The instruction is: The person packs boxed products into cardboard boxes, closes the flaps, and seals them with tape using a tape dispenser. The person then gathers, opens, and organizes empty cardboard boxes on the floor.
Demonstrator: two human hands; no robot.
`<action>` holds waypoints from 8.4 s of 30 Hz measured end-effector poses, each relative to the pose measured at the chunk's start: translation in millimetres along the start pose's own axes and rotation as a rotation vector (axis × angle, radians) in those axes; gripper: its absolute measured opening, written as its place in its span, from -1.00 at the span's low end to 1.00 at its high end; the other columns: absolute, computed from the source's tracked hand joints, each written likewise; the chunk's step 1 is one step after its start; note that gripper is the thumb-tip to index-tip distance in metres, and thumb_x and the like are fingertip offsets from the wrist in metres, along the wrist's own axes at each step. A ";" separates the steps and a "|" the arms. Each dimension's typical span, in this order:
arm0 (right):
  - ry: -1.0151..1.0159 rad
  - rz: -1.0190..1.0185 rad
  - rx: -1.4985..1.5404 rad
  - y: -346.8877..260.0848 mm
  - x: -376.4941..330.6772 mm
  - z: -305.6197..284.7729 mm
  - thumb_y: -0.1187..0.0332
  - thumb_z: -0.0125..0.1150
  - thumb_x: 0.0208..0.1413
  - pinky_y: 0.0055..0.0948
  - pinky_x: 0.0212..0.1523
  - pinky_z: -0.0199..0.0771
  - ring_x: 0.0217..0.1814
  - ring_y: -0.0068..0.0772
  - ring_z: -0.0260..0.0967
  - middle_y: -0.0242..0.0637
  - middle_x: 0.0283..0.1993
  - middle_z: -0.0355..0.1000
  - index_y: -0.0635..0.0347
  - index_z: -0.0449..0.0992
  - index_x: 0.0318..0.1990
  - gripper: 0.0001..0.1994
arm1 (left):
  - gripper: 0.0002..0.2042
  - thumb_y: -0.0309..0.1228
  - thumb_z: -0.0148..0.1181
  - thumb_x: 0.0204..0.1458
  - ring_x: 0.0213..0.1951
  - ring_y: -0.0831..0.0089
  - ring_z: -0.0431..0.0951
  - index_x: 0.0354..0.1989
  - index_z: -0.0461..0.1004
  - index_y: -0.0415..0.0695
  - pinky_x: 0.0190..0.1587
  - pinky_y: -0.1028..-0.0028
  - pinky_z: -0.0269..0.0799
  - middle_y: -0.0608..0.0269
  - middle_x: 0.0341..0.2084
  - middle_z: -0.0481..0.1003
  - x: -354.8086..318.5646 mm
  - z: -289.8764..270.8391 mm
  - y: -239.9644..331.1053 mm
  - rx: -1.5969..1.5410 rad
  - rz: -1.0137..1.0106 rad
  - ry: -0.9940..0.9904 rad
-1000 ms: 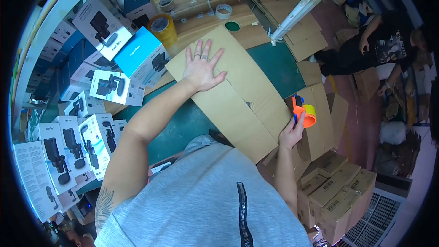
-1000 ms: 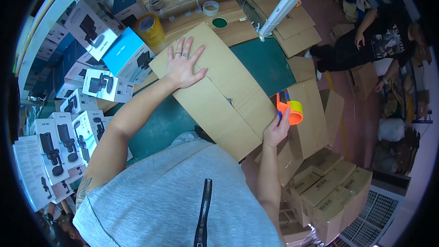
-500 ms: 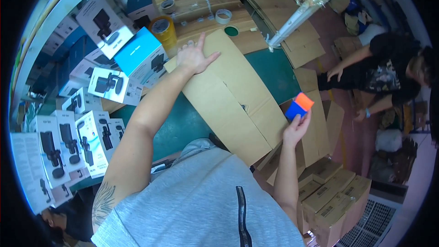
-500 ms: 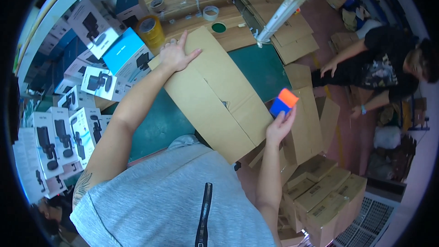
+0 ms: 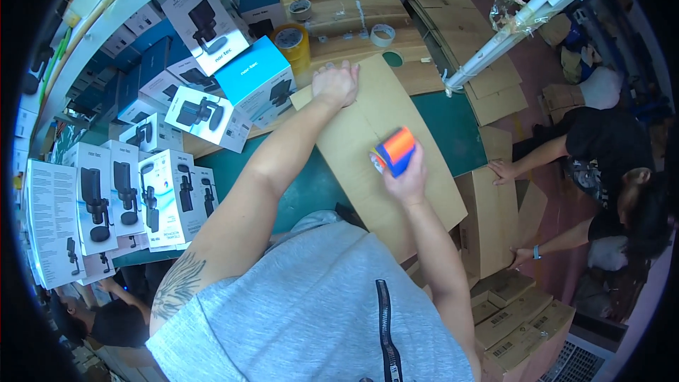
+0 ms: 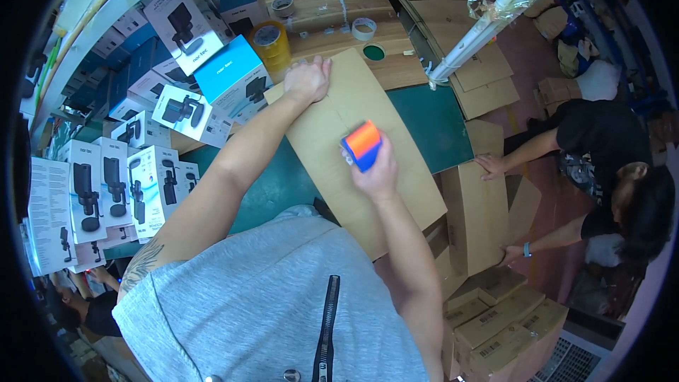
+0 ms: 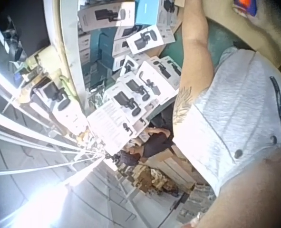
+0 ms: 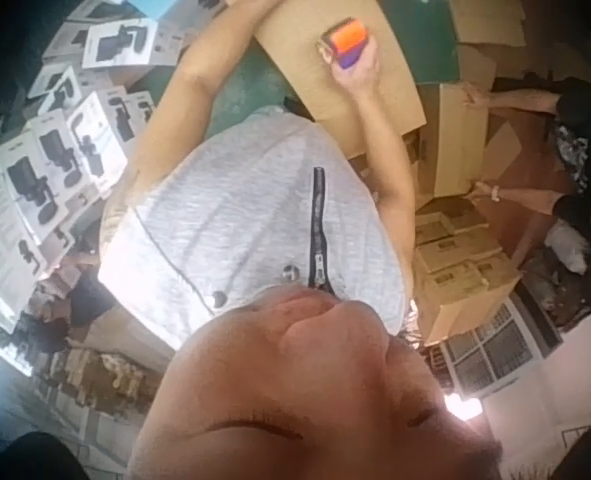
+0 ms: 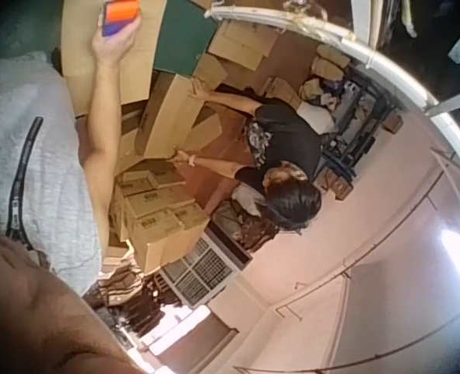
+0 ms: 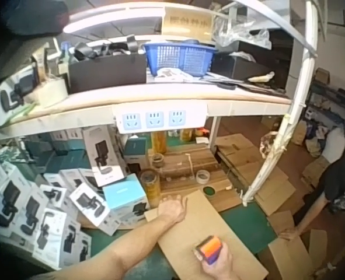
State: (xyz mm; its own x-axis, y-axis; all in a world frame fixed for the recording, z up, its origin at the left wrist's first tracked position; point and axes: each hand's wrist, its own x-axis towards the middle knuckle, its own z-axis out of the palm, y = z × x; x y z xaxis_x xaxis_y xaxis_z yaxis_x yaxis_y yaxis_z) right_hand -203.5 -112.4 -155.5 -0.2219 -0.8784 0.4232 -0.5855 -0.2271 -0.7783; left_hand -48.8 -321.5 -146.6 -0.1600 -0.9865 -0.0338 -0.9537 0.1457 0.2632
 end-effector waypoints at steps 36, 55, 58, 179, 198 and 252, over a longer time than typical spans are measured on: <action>0.024 -0.019 -0.181 -6.5 -7.4 13.1 0.44 0.24 -0.22 -0.11 -0.17 0.50 -0.12 0.13 0.44 0.04 -0.08 0.39 0.26 0.16 0.12 -0.36 | -0.73 -0.27 0.13 0.17 -0.66 0.68 0.30 -0.43 0.54 -0.22 -0.57 0.65 0.21 0.40 -0.65 0.45 -91.9 -37.3 20.8 -1.323 0.017 -0.511; -0.454 0.139 -0.632 -56.4 2.0 -30.0 0.37 0.24 -0.18 -0.06 -0.34 0.50 -0.41 0.05 0.42 -0.11 -0.35 0.28 -0.44 0.02 0.39 -0.11 | -0.71 -0.18 0.16 0.09 -0.16 0.05 0.54 -0.33 0.56 -0.20 -0.07 0.22 0.40 -0.06 -0.30 0.55 41.8 -32.5 -32.2 -0.496 -0.061 0.150; -0.447 0.146 -0.623 -54.4 2.8 -23.7 0.36 0.25 -0.18 -0.06 -0.34 0.49 -0.40 0.05 0.42 -0.11 -0.35 0.28 -0.45 0.02 0.39 -0.11 | -0.71 -0.18 0.14 0.10 -0.12 0.03 0.53 -0.32 0.56 -0.20 -0.05 0.20 0.40 -0.07 -0.27 0.55 48.1 -14.6 -41.1 -0.446 -0.078 0.109; 0.148 1.162 -0.203 88.1 -217.5 -169.3 0.11 0.46 -0.20 -0.30 0.08 0.39 0.02 -0.20 0.47 -0.19 -0.04 0.51 -0.05 0.11 0.35 -0.10 | -0.30 0.18 -0.11 0.08 0.13 -0.09 0.36 0.16 0.30 -0.20 0.17 0.12 0.23 -0.25 0.14 0.30 -48.9 -17.7 -30.9 0.077 -0.112 0.111; 0.869 0.668 -0.100 150.7 -36.4 -125.9 0.32 0.43 -0.22 -0.09 0.11 0.30 0.11 0.05 0.31 0.07 0.09 0.29 -0.12 -0.10 0.40 0.00 | -0.26 0.14 -0.10 0.12 -0.02 -0.13 0.45 0.19 0.19 -0.36 0.00 0.07 0.37 -0.31 -0.03 0.40 -192.3 16.2 -52.9 -0.078 -0.424 0.206; -0.193 0.458 -0.591 -52.0 -82.7 -171.8 0.03 0.22 -0.10 -0.08 -0.35 0.53 -0.38 0.06 0.47 -0.01 -0.29 0.41 -0.18 0.31 0.21 -0.38 | -0.59 -0.20 0.04 0.12 -0.73 0.56 0.18 -0.78 0.33 -0.02 -0.61 0.44 0.07 0.42 -0.86 0.23 7.3 7.5 153.0 -0.909 0.393 -0.580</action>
State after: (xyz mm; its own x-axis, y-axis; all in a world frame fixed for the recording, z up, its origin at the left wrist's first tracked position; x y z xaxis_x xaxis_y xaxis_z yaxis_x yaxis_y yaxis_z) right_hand -288.7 44.2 -70.4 -0.4342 -0.9008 -0.0118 -0.7994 0.3913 -0.4560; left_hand -197.8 -305.9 -113.8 -0.7239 -0.6680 -0.1725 -0.3135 0.0957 0.9448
